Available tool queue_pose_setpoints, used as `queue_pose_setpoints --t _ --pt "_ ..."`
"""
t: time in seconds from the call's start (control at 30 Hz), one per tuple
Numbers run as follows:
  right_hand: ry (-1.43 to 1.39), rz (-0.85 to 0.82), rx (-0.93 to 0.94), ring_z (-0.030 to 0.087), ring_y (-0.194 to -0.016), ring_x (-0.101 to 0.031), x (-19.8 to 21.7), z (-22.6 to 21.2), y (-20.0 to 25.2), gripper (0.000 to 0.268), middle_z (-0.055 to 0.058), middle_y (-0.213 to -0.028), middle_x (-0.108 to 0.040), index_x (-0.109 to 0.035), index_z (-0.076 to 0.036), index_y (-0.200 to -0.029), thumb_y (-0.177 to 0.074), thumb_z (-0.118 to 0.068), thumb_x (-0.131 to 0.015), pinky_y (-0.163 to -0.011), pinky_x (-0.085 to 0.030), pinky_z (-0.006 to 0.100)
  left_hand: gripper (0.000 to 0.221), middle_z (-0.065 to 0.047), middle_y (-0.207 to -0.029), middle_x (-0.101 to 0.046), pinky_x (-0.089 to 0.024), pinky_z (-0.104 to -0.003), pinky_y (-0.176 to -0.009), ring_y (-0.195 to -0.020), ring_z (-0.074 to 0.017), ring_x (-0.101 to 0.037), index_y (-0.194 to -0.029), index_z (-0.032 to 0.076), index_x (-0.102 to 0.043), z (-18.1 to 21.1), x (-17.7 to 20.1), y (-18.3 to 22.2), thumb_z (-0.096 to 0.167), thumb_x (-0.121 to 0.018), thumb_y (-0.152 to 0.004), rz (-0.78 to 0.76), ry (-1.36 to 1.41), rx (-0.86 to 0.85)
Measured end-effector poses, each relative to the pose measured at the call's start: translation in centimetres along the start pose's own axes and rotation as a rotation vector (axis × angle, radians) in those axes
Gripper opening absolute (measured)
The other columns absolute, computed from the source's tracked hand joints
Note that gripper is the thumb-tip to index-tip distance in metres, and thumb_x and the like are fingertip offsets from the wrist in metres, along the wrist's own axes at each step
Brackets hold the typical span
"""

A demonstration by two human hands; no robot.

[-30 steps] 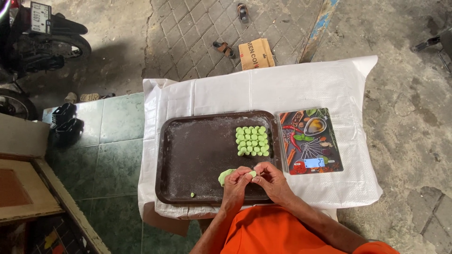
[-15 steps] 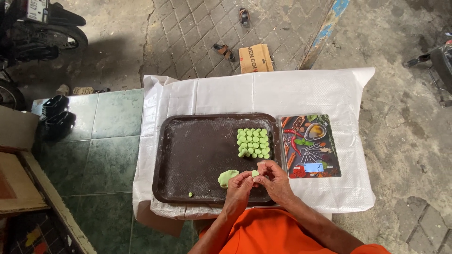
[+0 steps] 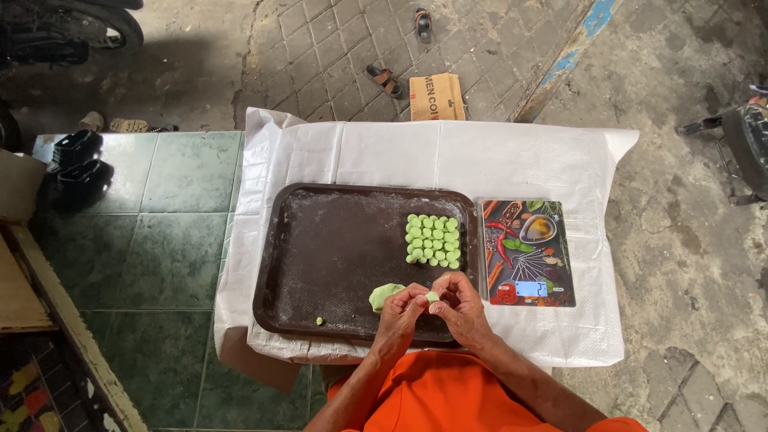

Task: The person is manually shaping small pieces of green dough into uniform balls by rolling them between their palms and then arranging them on a tray.

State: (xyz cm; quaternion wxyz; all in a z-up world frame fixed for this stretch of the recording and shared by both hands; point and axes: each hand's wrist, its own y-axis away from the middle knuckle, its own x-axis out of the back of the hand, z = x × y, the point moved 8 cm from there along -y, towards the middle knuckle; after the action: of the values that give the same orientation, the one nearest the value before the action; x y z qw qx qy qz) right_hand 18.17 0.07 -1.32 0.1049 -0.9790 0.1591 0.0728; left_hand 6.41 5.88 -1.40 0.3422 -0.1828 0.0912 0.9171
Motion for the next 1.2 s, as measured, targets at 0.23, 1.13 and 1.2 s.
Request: queue_pose_setpoints --t 0.23,1.13,1.2 --pt "0.066 -0.024 -0.013 0.018 -0.068 -0.064 0.2 0.5 0.0 0.028 0.008 -0.086 -0.061 -0.063 -0.004 -0.091 -0.096 -0.031 -0.071 -0.064 -0.059 0.029 0.030 -0.003 -0.085 -0.066 -0.052 -0.028 -0.076 -0.077 -0.0125 -0.061 -0.096 0.008 -0.065 -1.8 0.5 0.2 0.038 -0.067 -0.099 0.027 -0.002 0.063" --pt "0.155 0.078 -0.196 0.011 -0.075 -0.055 3.0 1.8 0.9 0.022 0.001 -0.087 -0.063 -0.060 -0.010 -0.117 -0.102 -0.026 -0.061 -0.070 -0.048 0.025 0.025 0.000 -0.093 -0.058 -0.047 -0.027 -0.079 -0.089 -0.0131 -0.052 -0.119 0.009 -0.079 -1.5 -0.1 -1.4 0.020 -0.071 -0.098 -0.009 -0.295 0.004" --pt "0.132 0.036 -0.158 0.011 -0.078 -0.055 2.4 1.1 0.6 0.021 0.001 -0.090 -0.058 -0.063 -0.007 -0.115 -0.103 -0.025 -0.059 -0.071 -0.049 0.024 0.020 -0.001 -0.096 -0.057 -0.051 -0.027 -0.079 -0.090 -0.0133 -0.055 -0.112 0.009 -0.081 -1.7 0.2 -1.5 0.018 -0.073 -0.097 0.020 -0.282 -0.007"
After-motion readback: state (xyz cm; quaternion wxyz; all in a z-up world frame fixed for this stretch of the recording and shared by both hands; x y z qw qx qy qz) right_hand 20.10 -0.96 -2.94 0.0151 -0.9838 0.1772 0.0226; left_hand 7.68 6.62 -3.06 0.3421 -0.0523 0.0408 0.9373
